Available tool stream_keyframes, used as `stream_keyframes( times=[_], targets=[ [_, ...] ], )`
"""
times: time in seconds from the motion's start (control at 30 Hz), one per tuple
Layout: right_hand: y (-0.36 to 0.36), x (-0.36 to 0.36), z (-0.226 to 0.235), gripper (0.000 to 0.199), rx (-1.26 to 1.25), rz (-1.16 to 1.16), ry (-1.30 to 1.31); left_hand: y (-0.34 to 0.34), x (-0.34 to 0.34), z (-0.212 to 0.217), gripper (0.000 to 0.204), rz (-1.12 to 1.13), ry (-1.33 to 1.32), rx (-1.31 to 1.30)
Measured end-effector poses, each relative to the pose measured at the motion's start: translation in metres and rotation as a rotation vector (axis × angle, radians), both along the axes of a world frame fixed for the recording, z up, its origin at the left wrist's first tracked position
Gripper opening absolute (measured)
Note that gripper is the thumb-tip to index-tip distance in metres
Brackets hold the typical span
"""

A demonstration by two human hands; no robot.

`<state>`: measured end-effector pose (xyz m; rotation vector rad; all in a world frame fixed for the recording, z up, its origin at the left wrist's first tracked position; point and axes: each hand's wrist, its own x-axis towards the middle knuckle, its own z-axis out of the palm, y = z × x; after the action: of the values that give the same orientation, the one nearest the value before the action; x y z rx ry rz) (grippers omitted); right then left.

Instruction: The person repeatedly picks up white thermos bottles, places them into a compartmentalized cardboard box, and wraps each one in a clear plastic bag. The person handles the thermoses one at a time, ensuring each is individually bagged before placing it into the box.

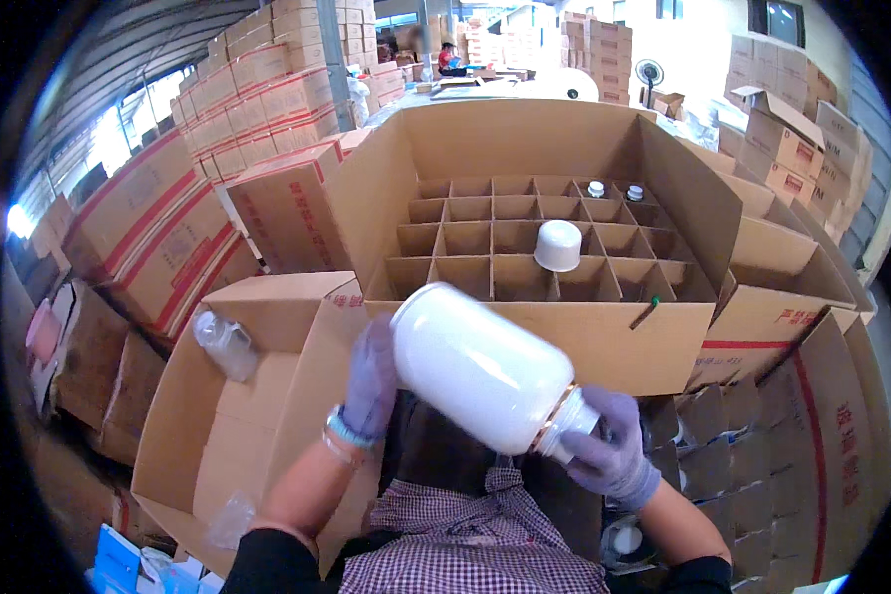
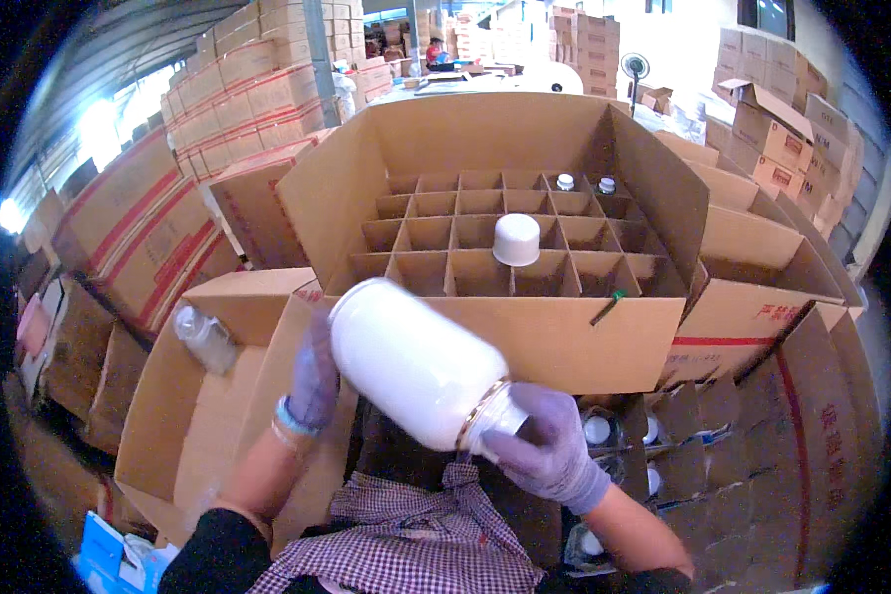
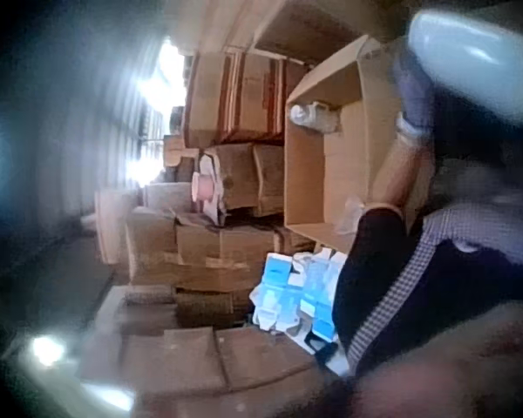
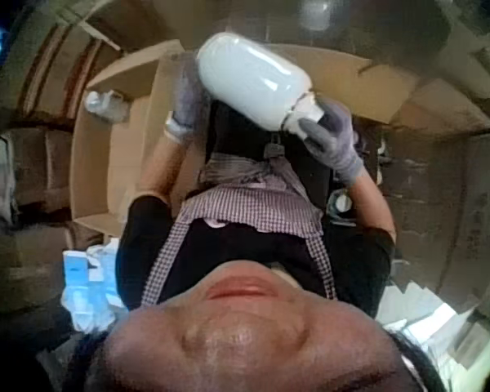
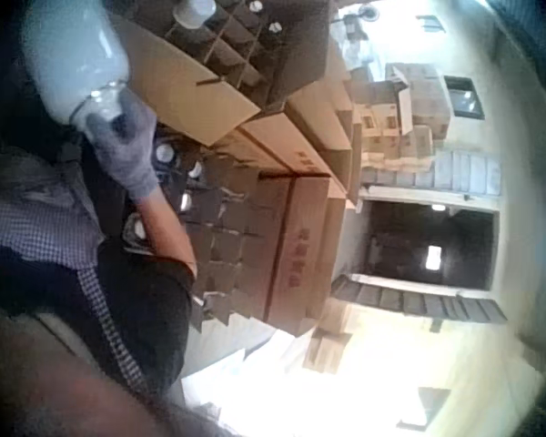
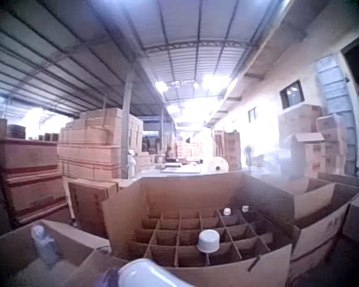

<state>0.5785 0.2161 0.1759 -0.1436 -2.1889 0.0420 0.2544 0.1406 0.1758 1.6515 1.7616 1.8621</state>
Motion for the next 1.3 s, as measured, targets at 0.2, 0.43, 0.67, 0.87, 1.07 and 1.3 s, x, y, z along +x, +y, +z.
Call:
stream_keyframes(
  times=[0.2, 0.43, 0.67, 0.87, 1.07, 1.3],
  targets=[
    [0.01, 0.017, -0.03, 0.039, 0.04, -0.16, 0.067, 0.069, 0.002, 0.05, 0.056, -0.316, -0.082, -0.532],
    [0.018, 0.041, -0.042, 0.04, -0.175, 0.039, 0.134, 0.08, -0.013, 0.051, 0.073, -0.534, -0.341, -0.636],
    [0.018, 0.023, -0.084, 0.063, -1.398, 0.123, 0.598, 0.036, 0.052, 0.026, 0.062, -0.46, 0.072, -0.314],
    [0.012, 0.009, -0.095, 0.064, -1.403, 0.062, 0.371, 0.011, 0.07, 0.014, 0.041, -0.191, 0.372, 0.012],
    [0.014, 0.026, -0.054, 0.035, -0.177, -0.048, 0.162, 0.039, 0.014, -0.004, 0.03, 0.125, 0.509, -0.17],
    [0.01, 0.025, -0.046, 0.044, -0.288, -0.119, 0.165, 0.13, -0.038, 0.024, 0.034, 0.187, 0.193, 0.061]
  ],
)
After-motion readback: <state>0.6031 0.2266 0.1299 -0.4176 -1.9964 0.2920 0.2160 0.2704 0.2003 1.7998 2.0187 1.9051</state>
